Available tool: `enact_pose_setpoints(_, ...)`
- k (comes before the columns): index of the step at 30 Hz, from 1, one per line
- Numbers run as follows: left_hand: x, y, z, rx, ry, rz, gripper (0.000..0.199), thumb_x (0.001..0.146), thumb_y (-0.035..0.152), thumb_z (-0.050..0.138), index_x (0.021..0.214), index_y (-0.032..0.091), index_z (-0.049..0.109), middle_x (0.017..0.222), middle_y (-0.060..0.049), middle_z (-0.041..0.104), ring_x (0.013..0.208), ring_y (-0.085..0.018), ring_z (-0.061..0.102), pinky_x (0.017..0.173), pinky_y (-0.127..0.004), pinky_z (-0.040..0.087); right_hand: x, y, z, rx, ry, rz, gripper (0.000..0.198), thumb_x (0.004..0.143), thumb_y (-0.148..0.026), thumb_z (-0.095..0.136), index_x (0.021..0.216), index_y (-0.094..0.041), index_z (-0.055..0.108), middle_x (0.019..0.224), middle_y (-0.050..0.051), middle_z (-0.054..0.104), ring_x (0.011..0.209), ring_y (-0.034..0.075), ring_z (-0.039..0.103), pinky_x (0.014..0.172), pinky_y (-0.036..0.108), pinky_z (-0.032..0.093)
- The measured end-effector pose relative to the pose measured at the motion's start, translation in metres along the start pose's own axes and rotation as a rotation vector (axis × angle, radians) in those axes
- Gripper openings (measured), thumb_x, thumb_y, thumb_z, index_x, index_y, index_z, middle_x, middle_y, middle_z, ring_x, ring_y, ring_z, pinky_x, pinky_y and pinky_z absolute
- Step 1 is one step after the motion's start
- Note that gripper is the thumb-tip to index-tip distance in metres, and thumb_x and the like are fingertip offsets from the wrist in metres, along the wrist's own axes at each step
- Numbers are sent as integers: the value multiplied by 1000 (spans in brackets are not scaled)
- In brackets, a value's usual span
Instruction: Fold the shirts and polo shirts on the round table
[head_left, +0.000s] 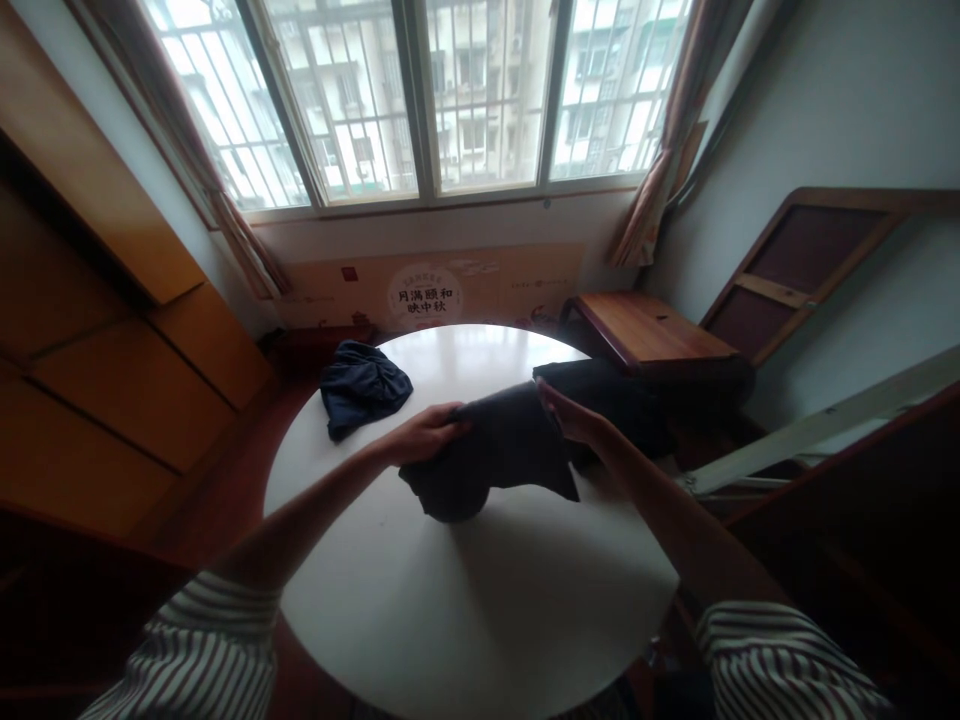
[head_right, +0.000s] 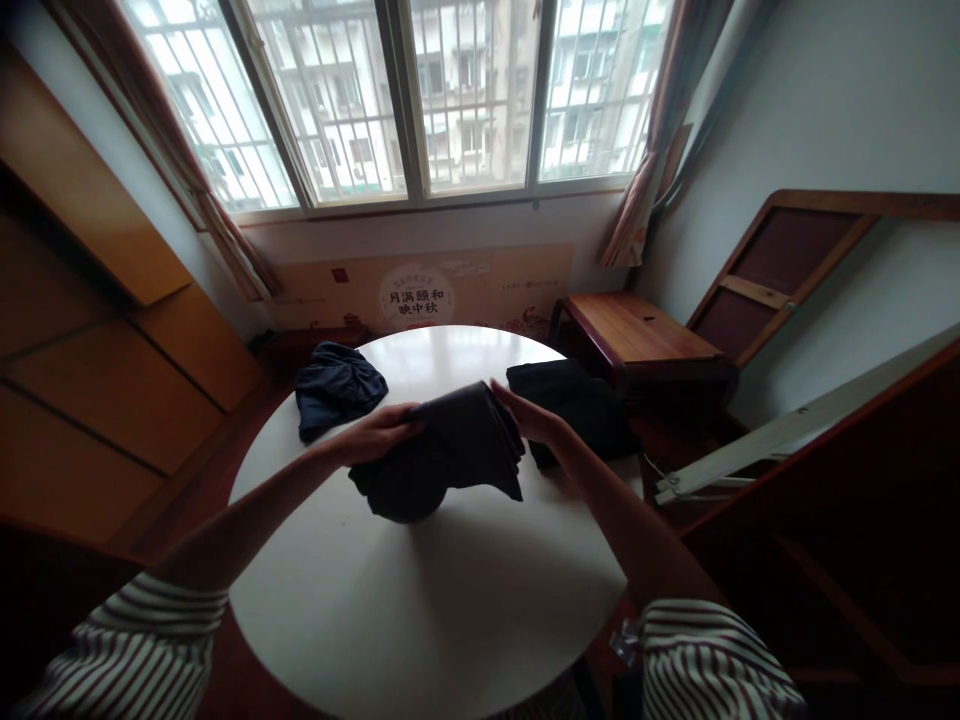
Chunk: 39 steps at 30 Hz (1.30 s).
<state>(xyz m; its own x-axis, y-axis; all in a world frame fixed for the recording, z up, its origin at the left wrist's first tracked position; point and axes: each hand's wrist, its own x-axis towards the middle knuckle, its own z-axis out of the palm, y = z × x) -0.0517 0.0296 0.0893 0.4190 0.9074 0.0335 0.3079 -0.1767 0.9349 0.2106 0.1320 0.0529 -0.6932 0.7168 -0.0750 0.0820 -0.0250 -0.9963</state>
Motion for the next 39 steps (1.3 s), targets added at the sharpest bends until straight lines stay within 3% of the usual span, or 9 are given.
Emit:
enact_pose_setpoints(5,24,7,23,-685,160,-82,43,76,42,78,109,15,67,83,-6,73,69,-18,69,67,-27,56,-47,3,0,446,154,-147,102,63,-101,15,102,-24,69,86,7,74,96,29,68,76,41,56)
enact_pose_setpoints(8,43,5,48,-789,216,-114,41,78,38,78,110,16,65,82,-6,74,64,-17,69,61,-25,56,-66,6,7,543,174,-232,93,61,-98,39,110,-24,66,100,8,74,106,31,66,83,43,55)
enact_pose_setpoints(11,67,5,67,-821,217,-175,39,82,38,74,112,14,64,81,-7,74,63,-17,69,58,-25,57,-72,0,4,481,280,-182,60,69,-60,76,115,-24,63,102,6,74,101,28,68,86,40,56)
enact_pose_setpoints(15,106,8,85,-879,143,-159,44,81,32,77,117,14,60,91,-9,74,74,-19,72,66,-26,60,-63,-21,-34,400,493,-48,40,73,-21,76,111,-18,63,90,6,75,82,24,72,81,39,59)
enact_pose_setpoints(22,163,-9,139,-935,74,-292,66,71,32,86,125,16,51,107,-12,69,81,-21,72,70,-36,63,-28,-34,-134,-8,625,214,27,74,-17,74,99,-13,66,71,8,72,62,23,68,70,43,59)
enact_pose_setpoints(30,169,-19,177,-930,221,-396,71,77,45,79,131,16,41,125,-17,59,85,-22,72,67,-36,65,-3,-24,-160,-191,588,239,35,67,-9,74,101,-13,68,76,4,73,67,19,67,73,35,57)
enact_pose_setpoints(34,156,-16,174,-697,130,-414,65,84,53,68,130,13,45,109,-16,66,79,-23,72,65,-37,62,-4,-30,-156,-499,540,282,39,70,-13,73,108,-11,68,94,11,74,85,26,70,82,40,56)
enact_pose_setpoints(37,143,-16,158,-180,50,-378,51,87,57,61,113,12,60,91,-15,70,84,-29,70,72,-42,59,-3,-31,-144,-684,634,284,46,76,-25,73,118,-7,64,118,21,67,114,37,60,101,50,44)
enact_pose_setpoints(39,136,-14,148,232,166,-237,46,91,55,53,98,11,66,91,-19,69,97,-35,67,85,-49,54,2,-29,-130,-841,658,204,51,85,-37,66,128,-10,59,137,22,56,132,39,45,112,55,28)
